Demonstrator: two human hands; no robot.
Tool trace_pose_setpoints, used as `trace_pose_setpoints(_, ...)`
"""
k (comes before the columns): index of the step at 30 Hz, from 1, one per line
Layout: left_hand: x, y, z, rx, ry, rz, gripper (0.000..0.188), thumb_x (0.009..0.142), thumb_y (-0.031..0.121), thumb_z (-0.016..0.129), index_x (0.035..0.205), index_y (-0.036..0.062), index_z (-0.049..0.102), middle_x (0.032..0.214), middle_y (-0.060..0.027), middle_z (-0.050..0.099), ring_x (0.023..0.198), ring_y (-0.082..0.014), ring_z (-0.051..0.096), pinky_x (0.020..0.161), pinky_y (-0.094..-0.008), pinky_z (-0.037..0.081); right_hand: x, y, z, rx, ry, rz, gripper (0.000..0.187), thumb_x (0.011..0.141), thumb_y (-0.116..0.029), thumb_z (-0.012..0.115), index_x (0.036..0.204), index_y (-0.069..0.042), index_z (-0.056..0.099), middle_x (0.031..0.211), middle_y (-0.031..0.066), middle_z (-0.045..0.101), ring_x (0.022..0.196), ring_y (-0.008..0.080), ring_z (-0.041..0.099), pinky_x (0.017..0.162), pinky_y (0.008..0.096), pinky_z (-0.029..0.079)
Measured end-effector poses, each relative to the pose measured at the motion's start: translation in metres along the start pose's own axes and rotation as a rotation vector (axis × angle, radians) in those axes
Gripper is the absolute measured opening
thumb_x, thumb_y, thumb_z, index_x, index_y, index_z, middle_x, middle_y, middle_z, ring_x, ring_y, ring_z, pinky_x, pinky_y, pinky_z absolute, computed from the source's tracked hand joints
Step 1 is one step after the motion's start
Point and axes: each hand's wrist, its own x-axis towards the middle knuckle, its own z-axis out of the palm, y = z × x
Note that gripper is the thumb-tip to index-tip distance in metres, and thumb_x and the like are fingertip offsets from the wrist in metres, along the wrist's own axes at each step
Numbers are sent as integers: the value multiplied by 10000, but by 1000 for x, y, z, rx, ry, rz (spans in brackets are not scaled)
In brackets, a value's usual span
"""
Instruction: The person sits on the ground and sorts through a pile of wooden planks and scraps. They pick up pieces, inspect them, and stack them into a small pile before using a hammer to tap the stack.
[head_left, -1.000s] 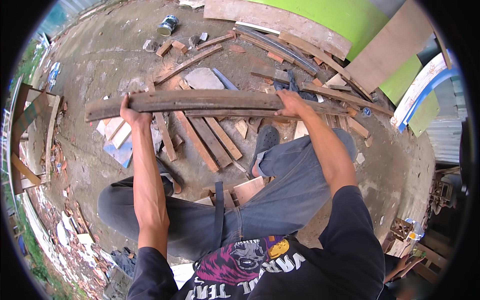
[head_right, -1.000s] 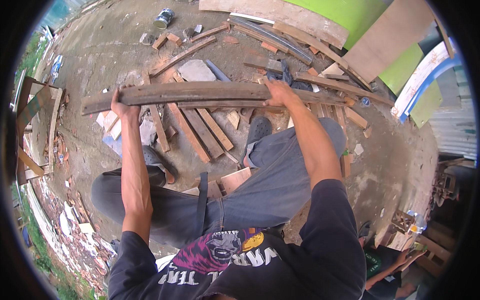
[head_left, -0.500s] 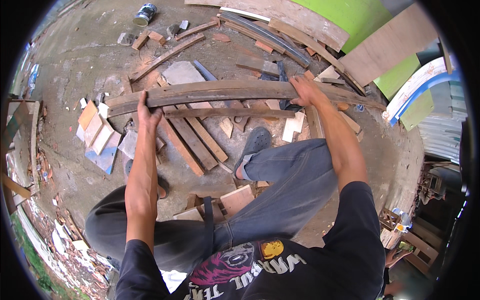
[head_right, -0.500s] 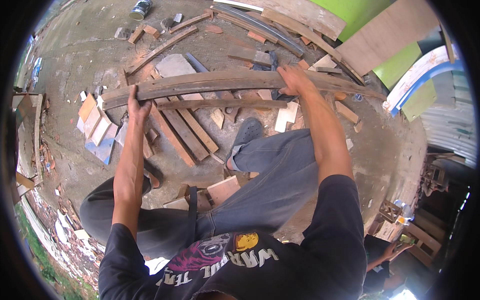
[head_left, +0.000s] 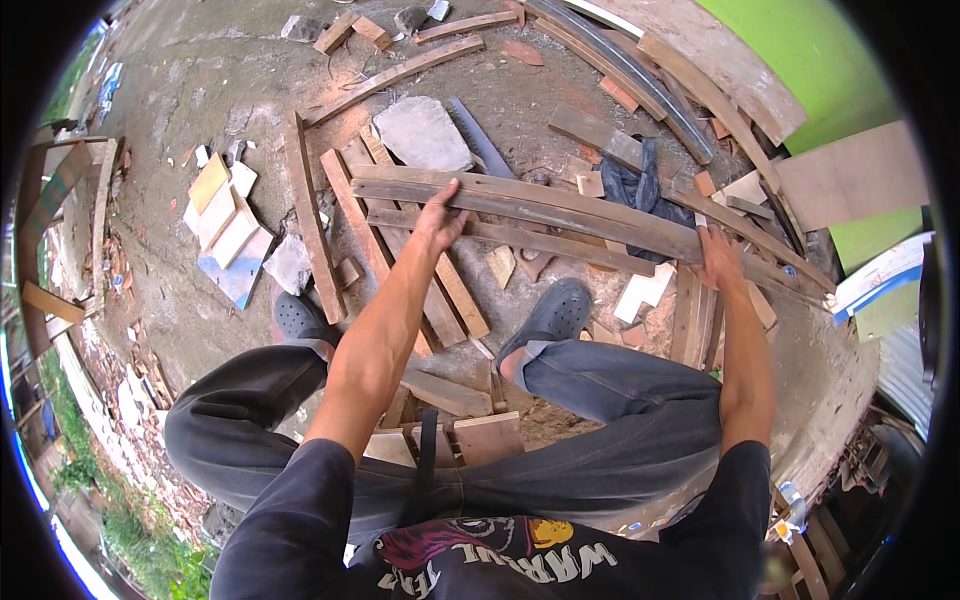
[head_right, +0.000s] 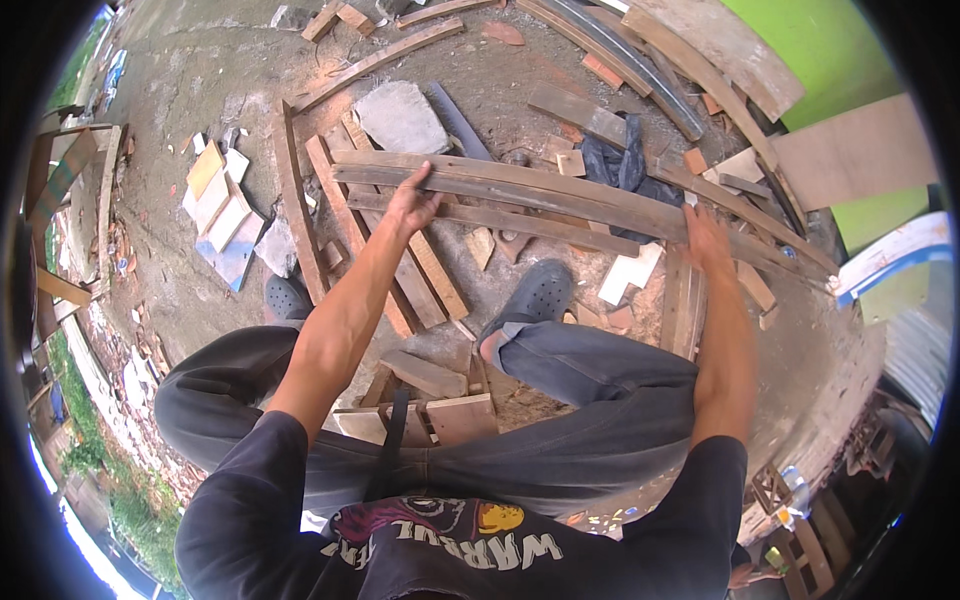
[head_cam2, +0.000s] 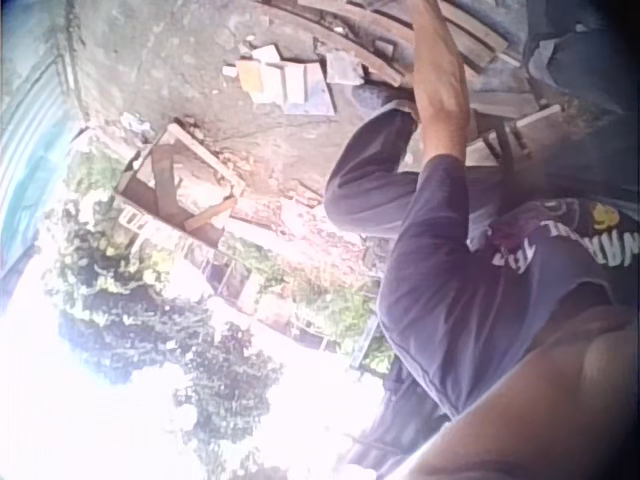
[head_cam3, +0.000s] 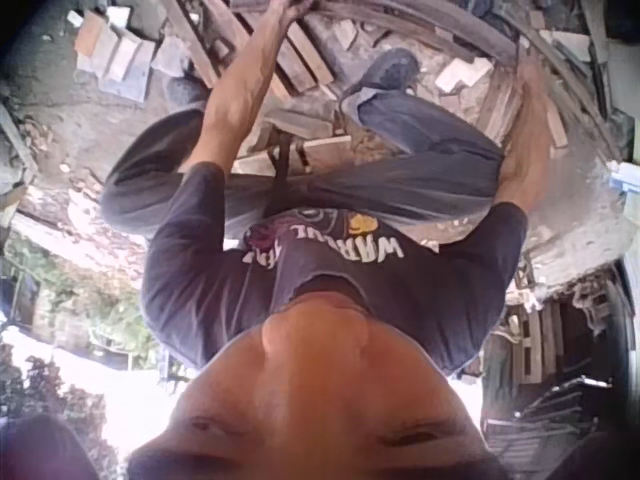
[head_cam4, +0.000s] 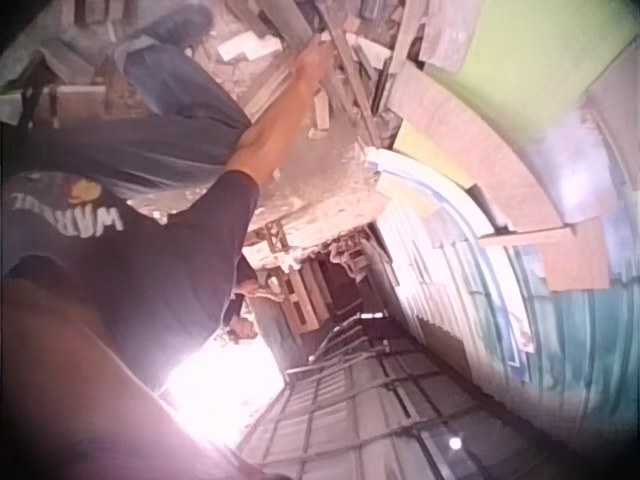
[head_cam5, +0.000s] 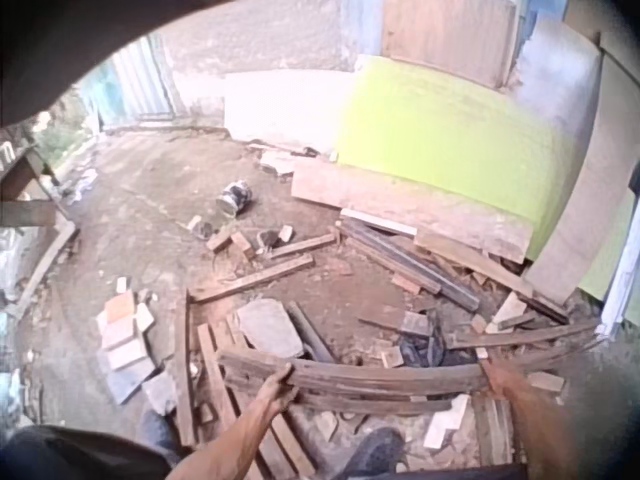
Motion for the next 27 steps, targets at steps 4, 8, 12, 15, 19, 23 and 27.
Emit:
trace_pose_setpoints(4,2,-14,6,12,83,-23,347,882,209,728,1158,71,570,1167,-102,594,1150,-247,539,1052,-405,416,2,8,20,7,22,20,876,697,-295,806,1429,-124,357,1467,161,386,1346,355,400,1087,624,272)
trace_pose_setpoints(8,0,-22,5,46,88,-51,485,875,213,736,1269,73,492,1309,-130,509,1235,-288,478,1092,-410,354,6,10,18,50,-29,47,873,701,-293,805,1432,-131,355,1487,153,373,1353,344,399,1084,638,271)
trace_pose_setpoints(12,5,-25,11,68,102,-72,435,862,234,752,1209,65,550,1251,-121,549,1227,-279,480,1073,-398,365,4,17,25,37,-26,43,885,700,-312,811,1428,-104,353,1480,161,381,1356,343,397,1088,614,295)
trace_pose_setpoints(15,14,-21,-3,74,122,-84,366,860,212,751,1151,68,582,1173,-99,589,1141,-263,531,1054,-386,408,13,26,46,22,26,-6,884,702,-328,814,1415,-75,357,1471,164,394,1360,341,395,1084,589,325)
trace_pose_setpoints(19,14,-24,3,71,143,16,348,841,204,770,1111,72,596,1110,-78,616,1075,-239,570,1017,-360,450,5,12,36,89,-6,-12,791,709,-301,810,1362,-100,412,1360,147,501,1282,330,476,1027,543,368)
trace_pose_setpoints(23,12,-24,6,118,183,35,359,835,203,777,1120,87,594,1125,-65,608,1092,-232,562,1040,-365,435,3,23,46,126,25,-28,792,722,-302,796,1375,-81,408,1394,148,466,1318,325,436,1087,511,318)
trace_pose_setpoints(27,0,-17,6,100,189,39,345,843,194,766,1121,89,592,1129,-64,606,1093,-227,561,1047,-375,434,1,23,36,182,59,-69,753,721,-292,788,1348,-56,443,1369,154,478,1292,333,446,1073,484,324)
